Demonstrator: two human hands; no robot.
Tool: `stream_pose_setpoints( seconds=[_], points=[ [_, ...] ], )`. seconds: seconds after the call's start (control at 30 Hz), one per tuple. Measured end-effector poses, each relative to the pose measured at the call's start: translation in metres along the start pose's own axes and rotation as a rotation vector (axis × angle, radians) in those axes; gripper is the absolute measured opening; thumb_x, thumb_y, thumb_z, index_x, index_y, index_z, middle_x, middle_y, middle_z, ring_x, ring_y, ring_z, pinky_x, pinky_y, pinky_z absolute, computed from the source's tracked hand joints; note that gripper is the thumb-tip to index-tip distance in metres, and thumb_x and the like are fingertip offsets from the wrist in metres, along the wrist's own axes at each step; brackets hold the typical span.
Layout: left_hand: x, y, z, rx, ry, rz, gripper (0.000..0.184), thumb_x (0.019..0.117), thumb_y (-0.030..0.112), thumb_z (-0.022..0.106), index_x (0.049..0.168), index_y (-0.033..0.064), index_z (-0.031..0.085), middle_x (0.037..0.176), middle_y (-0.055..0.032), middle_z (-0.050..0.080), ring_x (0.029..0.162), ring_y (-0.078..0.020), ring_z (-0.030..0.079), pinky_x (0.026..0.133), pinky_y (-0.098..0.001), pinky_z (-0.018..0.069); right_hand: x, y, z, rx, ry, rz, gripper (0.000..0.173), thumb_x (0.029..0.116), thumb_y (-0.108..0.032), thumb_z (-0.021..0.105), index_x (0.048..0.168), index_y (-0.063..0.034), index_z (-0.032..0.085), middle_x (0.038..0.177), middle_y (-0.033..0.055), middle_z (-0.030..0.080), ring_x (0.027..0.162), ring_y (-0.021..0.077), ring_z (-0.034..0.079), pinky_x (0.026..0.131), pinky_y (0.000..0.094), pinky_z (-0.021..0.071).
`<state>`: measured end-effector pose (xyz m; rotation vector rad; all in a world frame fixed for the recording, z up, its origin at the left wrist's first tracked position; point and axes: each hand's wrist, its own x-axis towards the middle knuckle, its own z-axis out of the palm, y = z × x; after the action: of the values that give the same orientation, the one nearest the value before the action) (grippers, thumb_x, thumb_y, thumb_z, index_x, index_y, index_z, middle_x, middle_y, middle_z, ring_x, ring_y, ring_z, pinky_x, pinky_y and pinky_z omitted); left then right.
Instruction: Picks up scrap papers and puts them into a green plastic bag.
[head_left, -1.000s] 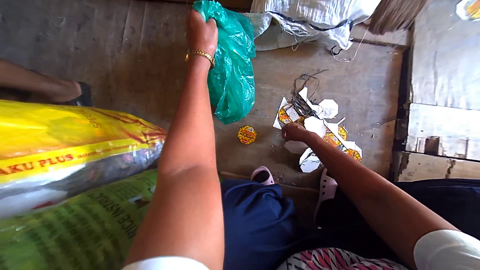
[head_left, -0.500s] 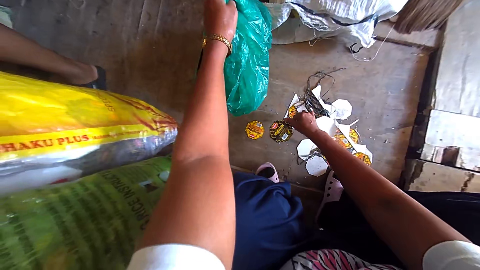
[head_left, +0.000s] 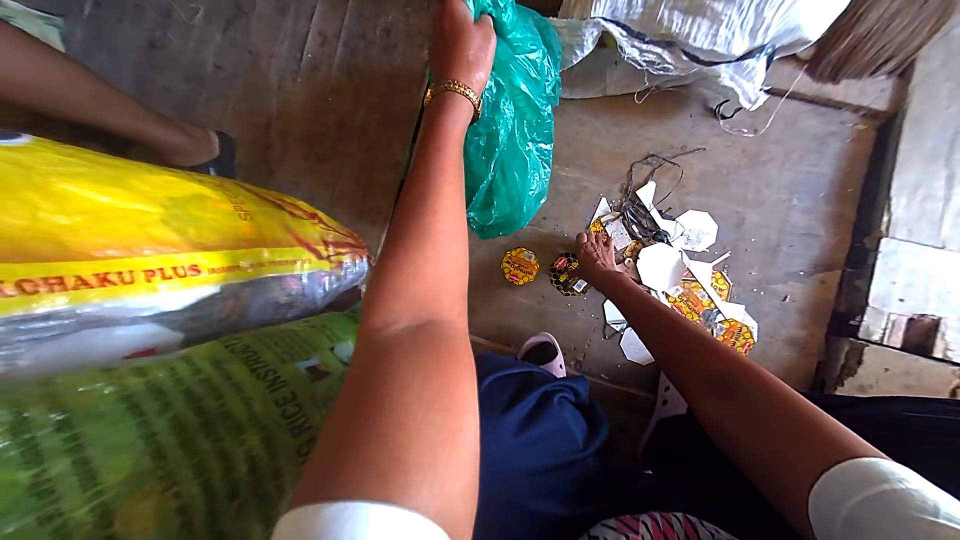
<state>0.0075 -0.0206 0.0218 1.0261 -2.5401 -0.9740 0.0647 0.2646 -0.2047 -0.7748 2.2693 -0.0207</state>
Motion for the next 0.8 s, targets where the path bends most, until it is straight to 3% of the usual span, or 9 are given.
stream_pose_setpoints(
  seconds=[0.07,0.13,0.27,0.33,0.43,0.53,0.63,0.7,0.8],
  points=[
    [0.0,-0.003,-0.004,-0.004,0.001,-0.002,0.038,0.1002,0.014,0.051,0.133,-0.0044,0.057,0.132,-0.0205,0.063,0.128,-0.0264,0.058,0.109,-0.0452,0.0444,0.0,-0.001,-0.015,0.024,-0.156,-0.029,0.06,0.0873,-0.009,0.077,0.138,0.0048,0.047,0.126,0.0316,0.063,0.122,0.049,0.06,0.108,0.0669,0.0387],
    [0.0,-0.006,-0.007,-0.011,0.009,-0.014,0.038,0.1002,0.014,0.051,0.133,-0.0047,0.058,0.133,-0.0206,0.062,0.129,-0.0261,0.058,0.109,-0.0447,0.0442,0.006,0.008,-0.024,0.202,-0.225,-0.136,0.039,0.0891,-0.011,0.078,0.123,0.006,0.065,0.118,0.0311,0.067,0.116,0.0494,0.062,0.1,0.0691,0.0446],
    [-0.007,-0.009,-0.015,-0.075,0.041,-0.034,0.042,0.102,0.015,0.051,0.139,-0.0063,0.053,0.138,-0.0235,0.059,0.133,-0.0302,0.055,0.112,-0.0478,0.0424,-0.01,0.005,-0.045,0.646,0.244,-0.278,0.021,0.0938,-0.014,0.075,0.096,0.007,0.072,0.092,0.0245,0.069,0.088,0.0388,0.067,0.083,0.0614,0.0522],
    [-0.009,-0.01,-0.019,-0.077,0.041,-0.046,0.04,0.1031,0.016,0.05,0.136,-0.0073,0.054,0.134,-0.0254,0.06,0.13,-0.0332,0.057,0.11,-0.0503,0.0432,-0.014,-0.004,-0.04,0.494,0.522,-0.241,0.022,0.0962,-0.012,0.067,0.102,0.0089,0.07,0.106,0.0284,0.068,0.103,0.0459,0.065,0.094,0.0653,0.0476],
    [-0.013,-0.013,-0.022,-0.077,0.019,-0.064,0.038,0.104,0.016,0.05,0.134,-0.0074,0.056,0.131,-0.0267,0.062,0.127,-0.0356,0.059,0.109,-0.0522,0.044,-0.008,-0.007,-0.028,0.14,0.215,-0.161,0.029,0.0988,-0.011,0.055,0.117,0.0063,0.07,0.127,0.0281,0.065,0.13,0.0478,0.053,0.114,0.0675,0.0288],
    [-0.011,-0.015,-0.027,-0.079,0.036,-0.088,0.037,0.1046,0.018,0.051,0.128,-0.0098,0.058,0.125,-0.0299,0.063,0.122,-0.0402,0.061,0.105,-0.0565,0.046,-0.005,-0.015,-0.021,0.199,0.509,-0.183,0.027,0.0989,-0.01,0.053,0.111,0.0064,0.071,0.118,0.0276,0.068,0.121,0.0473,0.06,0.106,0.0658,0.0397],
    [-0.013,-0.018,-0.03,-0.037,0.016,-0.116,0.038,0.1056,0.021,0.051,0.125,-0.0109,0.059,0.124,-0.0315,0.063,0.121,-0.0431,0.06,0.103,-0.0593,0.0455,-0.013,-0.022,-0.022,0.158,0.243,-0.097,0.029,0.0977,-0.007,0.055,0.122,0.0009,0.069,0.128,0.022,0.067,0.129,0.041,0.057,0.114,0.0626,0.0329],
    [-0.012,-0.014,-0.035,-0.012,0.005,-0.121,0.039,0.1062,0.023,0.05,0.123,-0.011,0.06,0.122,-0.0316,0.064,0.119,-0.0436,0.061,0.102,-0.0602,0.046,-0.011,-0.024,-0.025,0.226,0.384,-0.094,0.03,0.0927,-0.002,0.06,0.121,0.0033,0.068,0.122,0.0232,0.069,0.122,0.0419,0.062,0.108,0.0616,0.0387],
    [-0.017,-0.015,-0.036,-0.003,-0.01,-0.139,0.038,0.1066,0.024,0.05,0.121,-0.01,0.062,0.119,-0.0305,0.065,0.118,-0.0425,0.062,0.101,-0.06,0.0469,-0.014,-0.02,-0.033,0.21,0.079,0.0,0.052,0.0947,-0.009,0.062,0.146,-0.0075,0.051,0.131,0.0217,0.066,0.129,0.0406,0.058,0.115,0.0593,0.0342]
  ],
)
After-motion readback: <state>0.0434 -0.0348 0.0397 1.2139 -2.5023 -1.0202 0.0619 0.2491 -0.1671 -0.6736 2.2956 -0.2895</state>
